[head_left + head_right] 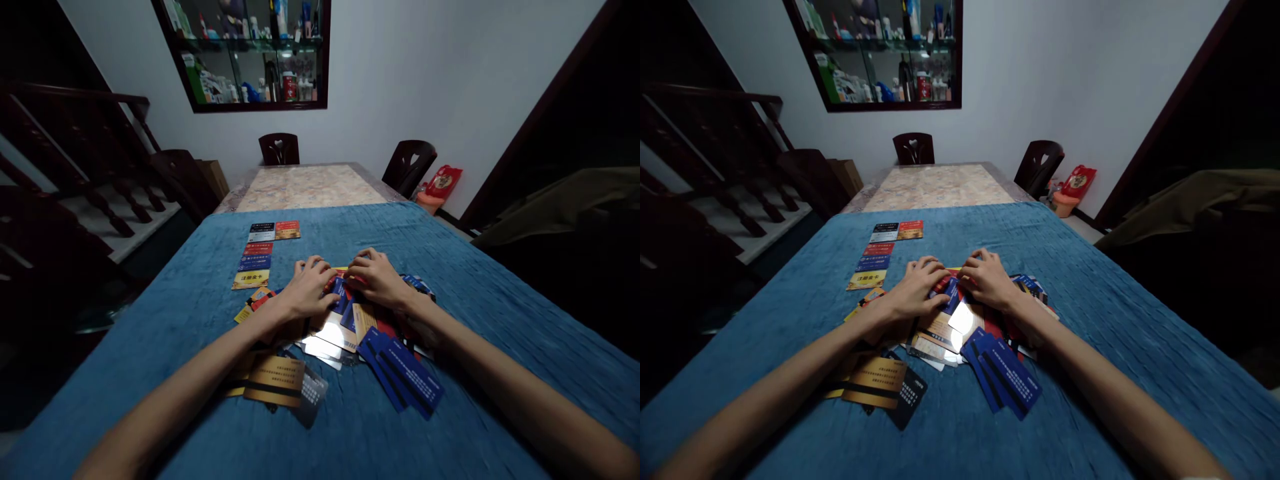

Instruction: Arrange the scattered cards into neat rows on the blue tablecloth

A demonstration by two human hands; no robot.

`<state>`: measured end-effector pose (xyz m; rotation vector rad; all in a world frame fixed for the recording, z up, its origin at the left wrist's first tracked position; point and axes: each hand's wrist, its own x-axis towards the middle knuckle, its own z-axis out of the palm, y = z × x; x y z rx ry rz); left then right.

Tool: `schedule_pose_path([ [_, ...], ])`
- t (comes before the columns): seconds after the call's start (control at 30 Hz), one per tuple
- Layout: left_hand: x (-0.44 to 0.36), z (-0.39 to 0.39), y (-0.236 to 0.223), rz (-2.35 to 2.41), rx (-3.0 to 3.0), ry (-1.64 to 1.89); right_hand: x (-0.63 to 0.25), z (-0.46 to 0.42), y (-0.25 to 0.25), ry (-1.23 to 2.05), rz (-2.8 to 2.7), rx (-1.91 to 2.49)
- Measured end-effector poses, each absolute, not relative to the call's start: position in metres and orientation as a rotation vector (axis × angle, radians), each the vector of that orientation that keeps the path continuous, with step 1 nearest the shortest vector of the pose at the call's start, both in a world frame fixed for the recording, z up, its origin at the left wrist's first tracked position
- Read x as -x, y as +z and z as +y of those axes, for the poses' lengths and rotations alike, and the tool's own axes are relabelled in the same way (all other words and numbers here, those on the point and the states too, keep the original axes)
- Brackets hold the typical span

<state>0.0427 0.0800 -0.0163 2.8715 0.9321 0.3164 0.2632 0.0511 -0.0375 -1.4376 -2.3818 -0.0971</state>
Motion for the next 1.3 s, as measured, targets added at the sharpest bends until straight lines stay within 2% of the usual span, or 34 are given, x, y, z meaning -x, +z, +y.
schedule_pose_path([
  [0.57, -0.034, 0.091, -0.019, 1.14, -2.885, 0.241, -0.249, 0.051, -0.038, 0.003, -2.481, 1.459],
  [0.87, -0.035, 0.087, -0.013, 0.971, -2.996, 0.148, -0.246, 0.05, -0.041, 0.089, -2.47, 1.47],
  [1.3, -0.032, 0.086, -0.005, 1.071, -2.964, 0.041, -0.252, 0.053, -0.042, 0.085, -2.457, 1.439],
])
